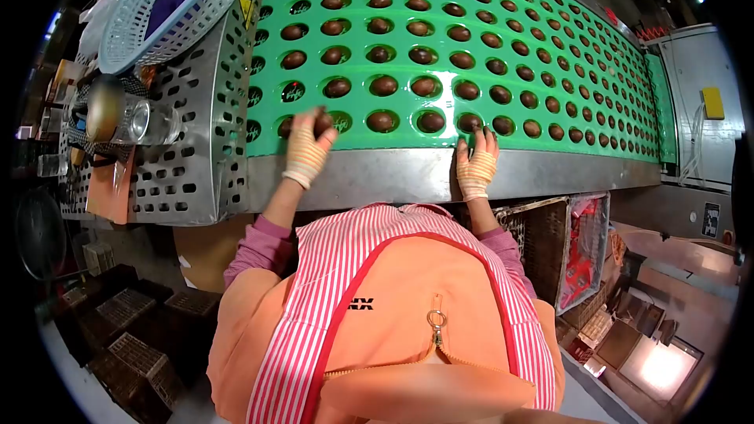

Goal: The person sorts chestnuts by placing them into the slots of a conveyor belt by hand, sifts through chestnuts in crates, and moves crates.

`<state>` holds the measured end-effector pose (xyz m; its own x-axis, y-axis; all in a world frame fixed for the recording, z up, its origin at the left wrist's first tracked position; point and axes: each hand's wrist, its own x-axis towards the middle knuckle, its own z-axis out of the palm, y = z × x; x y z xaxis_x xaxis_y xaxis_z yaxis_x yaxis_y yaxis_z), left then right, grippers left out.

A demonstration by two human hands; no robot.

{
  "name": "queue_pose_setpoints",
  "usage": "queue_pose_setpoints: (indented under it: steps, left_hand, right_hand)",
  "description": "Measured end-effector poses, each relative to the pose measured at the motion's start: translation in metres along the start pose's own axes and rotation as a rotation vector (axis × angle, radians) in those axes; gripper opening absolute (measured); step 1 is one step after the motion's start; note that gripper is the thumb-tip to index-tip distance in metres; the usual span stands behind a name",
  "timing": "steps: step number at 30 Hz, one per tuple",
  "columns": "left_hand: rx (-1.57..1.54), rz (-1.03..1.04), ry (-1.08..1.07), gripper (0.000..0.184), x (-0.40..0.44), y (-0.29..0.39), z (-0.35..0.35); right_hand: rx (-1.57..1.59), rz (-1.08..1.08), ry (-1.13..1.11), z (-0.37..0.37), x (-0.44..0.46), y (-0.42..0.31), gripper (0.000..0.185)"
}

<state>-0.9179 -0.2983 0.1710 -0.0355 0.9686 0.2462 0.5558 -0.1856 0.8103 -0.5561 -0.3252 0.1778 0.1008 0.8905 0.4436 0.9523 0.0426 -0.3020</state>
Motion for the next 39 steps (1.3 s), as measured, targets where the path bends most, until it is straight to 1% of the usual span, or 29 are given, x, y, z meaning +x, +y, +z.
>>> queue_pose_setpoints:
  steps: [1,2,3,5,7,8,9,11,14,15,17,19,21,22,23,25,27,28,29,30,31,32,33,34,35,37,38,39]
  left_hand:
    - [-0.109,-0.089,0.062,0.05,0.008,-0.002,-0.01]
    - [-0.032,-0.031,0.131,0.048,0.015,-0.001,-0.02]
    - [-0.026,-0.009,0.125,0.048,0.023,0.012,-0.031]
    - [0.037,0.12,-0.045,0.051,0.035,0.01,-0.027]
    - [0.369,0.295,-0.388,0.053,0.039,0.011,-0.01]
    - [0.561,0.2,-0.538,0.053,0.031,0.014,0.0]
    - [0.552,0.146,-0.577,0.051,0.024,0.005,0.013]
    - [0.57,0.141,-0.52,0.048,0.025,0.0,0.026]
    - [0.59,0.27,-0.303,0.043,0.043,0.007,0.036]
    - [0.551,0.235,-0.323,0.04,0.061,0.013,0.038]
    - [0.303,0.288,-0.208,0.039,0.101,0.002,0.059]
    - [0.285,0.311,-0.147,0.041,0.142,0.003,0.076]
    - [0.278,0.365,-0.276,0.042,0.171,0.001,0.086]
    - [0.3,0.414,-0.432,0.043,0.189,-0.028,0.102]
    - [0.337,0.401,-0.543,0.039,0.197,-0.023,0.106]
    - [0.361,0.269,-0.57,0.037,0.203,0.005,0.104]
    - [0.641,0.148,-0.598,0.039,0.214,0.039,0.097]
    - [0.769,0.107,-0.614,0.04,0.214,0.056,0.106]
    - [0.478,0.206,-0.381,0.039,0.222,0.027,0.121]
    - [0.465,0.241,-0.493,0.038,0.245,0.022,0.128]
    - [0.662,0.302,-0.504,0.042,0.245,0.045,0.123]
    - [0.577,0.574,-0.444,0.048,0.261,0.003,0.135]
    - [0.588,0.59,-0.588,0.047,0.269,-0.007,0.139]
    - [0.5,0.554,-0.651,0.045,0.287,-0.036,0.148]
    - [0.668,0.503,-0.667,0.041,0.299,-0.026,0.153]
    - [0.901,0.305,-0.598,0.038,0.298,0.002,0.162]
    - [1.003,0.238,-0.555,0.037,0.291,0.015,0.168]
    - [1.105,0.167,-0.504,0.037,0.283,0.032,0.173]
  right_hand:
    - [-0.004,0.0,-0.004,0.0,0.0,-0.001,0.047]
    - [-0.001,0.003,-0.007,-0.002,-0.001,-0.004,0.046]
    - [0.002,0.008,-0.009,-0.005,0.0,-0.007,0.046]
    - [0.004,0.011,0.0,-0.004,-0.001,-0.005,0.045]
    - [0.008,0.017,0.004,-0.002,0.0,-0.004,0.044]
    - [0.005,0.023,0.005,-0.002,0.0,-0.004,0.044]
    - [-0.001,0.036,0.009,-0.003,0.0,-0.003,0.043]
    - [0.002,0.016,0.053,-0.003,-0.001,-0.002,0.042]
    - [-0.002,0.031,0.101,-0.001,-0.002,-0.002,0.042]
    - [-0.018,0.052,0.098,-0.002,-0.001,-0.005,0.041]
    - [-0.007,0.042,0.101,-0.004,0.0,-0.006,0.04]
    - [-0.026,0.066,0.079,-0.006,0.001,-0.007,0.038]
    - [-0.024,0.088,0.092,-0.007,0.001,-0.01,0.038]
    - [-0.019,0.096,0.098,-0.007,0.001,-0.01,0.037]
    - [-0.026,0.11,0.089,-0.007,0.001,-0.008,0.037]
    - [-0.008,0.121,0.086,-0.007,0.0,-0.007,0.04]
    - [0.024,0.101,0.106,-0.009,0.002,-0.007,0.038]
    - [0.1,0.103,0.142,-0.008,0.004,-0.006,0.035]
    - [0.132,0.155,0.053,-0.016,0.01,-0.009,0.028]
    - [0.163,0.229,-0.022,-0.032,0.018,-0.013,0.024]
    - [0.18,0.223,0.062,-0.024,0.012,-0.008,0.023]
    - [0.16,0.221,0.088,-0.045,0.015,-0.016,0.025]
    - [0.184,0.181,0.15,-0.035,0.007,-0.005,0.025]
    - [0.222,0.215,0.097,-0.032,0.003,-0.001,0.027]
    - [0.266,0.225,0.1,-0.032,-0.004,0.005,0.028]
    - [0.324,0.266,0.206,-0.041,-0.022,0.01,0.029]
    - [0.361,0.33,0.209,-0.056,-0.036,0.013,0.026]
    - [0.337,0.365,0.176,-0.087,-0.043,0.019,0.024]
